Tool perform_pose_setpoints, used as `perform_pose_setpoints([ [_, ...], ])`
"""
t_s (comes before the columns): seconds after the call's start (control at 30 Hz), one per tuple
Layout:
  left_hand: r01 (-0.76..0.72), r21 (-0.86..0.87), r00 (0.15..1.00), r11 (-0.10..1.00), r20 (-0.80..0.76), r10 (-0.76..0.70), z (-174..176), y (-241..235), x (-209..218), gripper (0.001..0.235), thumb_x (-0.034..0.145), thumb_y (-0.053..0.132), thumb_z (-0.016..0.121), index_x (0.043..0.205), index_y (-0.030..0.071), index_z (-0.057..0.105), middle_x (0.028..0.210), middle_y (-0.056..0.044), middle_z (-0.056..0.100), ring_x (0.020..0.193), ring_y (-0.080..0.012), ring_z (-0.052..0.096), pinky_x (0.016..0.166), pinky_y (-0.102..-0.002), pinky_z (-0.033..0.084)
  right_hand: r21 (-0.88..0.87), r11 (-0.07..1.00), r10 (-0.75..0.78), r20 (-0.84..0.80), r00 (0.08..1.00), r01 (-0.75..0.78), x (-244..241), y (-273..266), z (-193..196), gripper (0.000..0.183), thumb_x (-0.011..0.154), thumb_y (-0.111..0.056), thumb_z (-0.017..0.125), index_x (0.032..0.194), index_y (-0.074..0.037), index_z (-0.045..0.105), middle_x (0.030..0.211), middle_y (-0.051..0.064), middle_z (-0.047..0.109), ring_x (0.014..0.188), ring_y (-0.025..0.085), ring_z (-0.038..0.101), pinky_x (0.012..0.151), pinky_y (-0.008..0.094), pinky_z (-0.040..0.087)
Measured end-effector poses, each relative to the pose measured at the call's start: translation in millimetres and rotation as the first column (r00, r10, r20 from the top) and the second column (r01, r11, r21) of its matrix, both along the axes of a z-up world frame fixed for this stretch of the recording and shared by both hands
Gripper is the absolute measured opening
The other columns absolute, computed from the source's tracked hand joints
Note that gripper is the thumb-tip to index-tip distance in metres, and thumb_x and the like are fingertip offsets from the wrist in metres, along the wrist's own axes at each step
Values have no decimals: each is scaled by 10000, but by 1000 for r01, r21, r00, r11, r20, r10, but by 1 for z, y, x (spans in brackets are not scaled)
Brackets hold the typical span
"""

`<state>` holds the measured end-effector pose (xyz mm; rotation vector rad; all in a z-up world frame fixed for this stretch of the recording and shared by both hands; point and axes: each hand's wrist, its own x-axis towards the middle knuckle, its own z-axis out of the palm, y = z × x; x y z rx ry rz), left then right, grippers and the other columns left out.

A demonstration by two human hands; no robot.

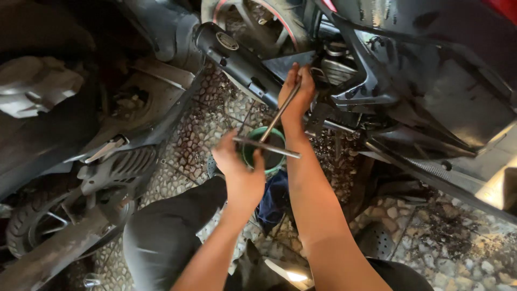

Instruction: The person crouches on the tiled floor beside a scooter and works on its lower engine area. They first fit a small metal part with their hands, then use a T-handle wrench to loosen and turn a bolt near the engine, with a green bowl placed underneath to catch fluid, and finally handle the drained fluid and parts near the bowl.

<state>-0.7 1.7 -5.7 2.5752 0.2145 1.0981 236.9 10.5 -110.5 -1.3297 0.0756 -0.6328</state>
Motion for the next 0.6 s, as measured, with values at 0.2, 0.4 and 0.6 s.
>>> perform_pose_setpoints([
  [0.2,-87,-971,981,221,-122,-151,-47,26,-5,449,977,145,618,1398,145,461,995,-94,588,801,-217,525,634,-372,436,54,998,36,-8,999,-35,0,0,1,340,1033,-116,627,763,-20,444,629,98,386,607,181,354,567,382,355],
  [0.4,14,-232,972,973,-227,-68,11,-6,15,742,871,59,705,1540,108,387,1209,-144,504,1091,-298,476,937,-415,423,48,998,40,41,998,-42,3,5,-11,257,1000,-74,608,805,-11,452,650,113,448,623,186,412,601,367,440],
  [0.6,17,-332,991,943,-123,-61,-18,17,-10,662,944,121,661,1530,130,353,1176,-101,467,1035,-215,474,872,-341,447,-34,999,39,47,998,-37,-8,-7,6,200,1020,-89,606,860,-22,505,672,133,504,620,223,458,592,376,453],
])
